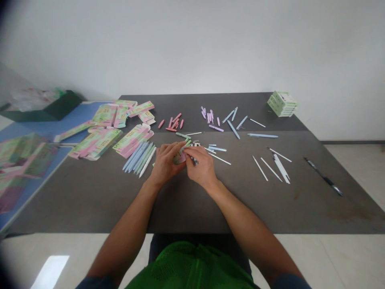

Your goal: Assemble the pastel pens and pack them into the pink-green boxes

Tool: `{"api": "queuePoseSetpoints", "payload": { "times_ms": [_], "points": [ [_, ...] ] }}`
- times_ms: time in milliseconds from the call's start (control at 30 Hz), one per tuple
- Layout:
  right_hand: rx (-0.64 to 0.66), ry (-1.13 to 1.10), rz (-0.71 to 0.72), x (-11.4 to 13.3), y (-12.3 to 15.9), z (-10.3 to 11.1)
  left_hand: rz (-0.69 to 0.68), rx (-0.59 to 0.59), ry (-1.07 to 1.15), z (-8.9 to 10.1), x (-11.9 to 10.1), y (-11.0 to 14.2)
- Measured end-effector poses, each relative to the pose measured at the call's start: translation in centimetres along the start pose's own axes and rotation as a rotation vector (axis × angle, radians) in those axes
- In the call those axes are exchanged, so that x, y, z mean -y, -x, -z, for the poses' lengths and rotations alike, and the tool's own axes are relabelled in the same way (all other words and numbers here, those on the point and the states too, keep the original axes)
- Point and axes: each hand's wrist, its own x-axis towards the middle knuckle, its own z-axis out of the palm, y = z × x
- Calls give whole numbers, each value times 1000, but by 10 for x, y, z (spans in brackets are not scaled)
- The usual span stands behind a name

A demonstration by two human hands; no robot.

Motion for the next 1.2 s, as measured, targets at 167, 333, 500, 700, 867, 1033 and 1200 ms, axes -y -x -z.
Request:
{"api": "queuePoseSetpoints", "payload": {
  "times_ms": [167, 333, 500, 700, 867, 1033, 1200],
  "points": [
    [11, 15, 36, -1, 0, -3, 59, -34, 5, -5, -1, -1],
    [-5, 55, -155, -1, 3, -4, 236, -61, 49, -9, -11, -3],
    [110, 1, -368, 4, 4, -1, 451, -43, 94, -8, -15, -6],
    [437, -32, -404, 12, 4, 3, 650, -14, 192, -12, -6, -8],
    [305, 33, -532, -16, 3, 9, 612, -28, 394, -20, -3, -11],
    [132, 189, -643, -59, -7, 48, 599, -22, 356, -24, 0, -12],
    [21, 451, -671, -78, -14, 84, 494, 3, 187, -28, 5, -9]
  ]
}}
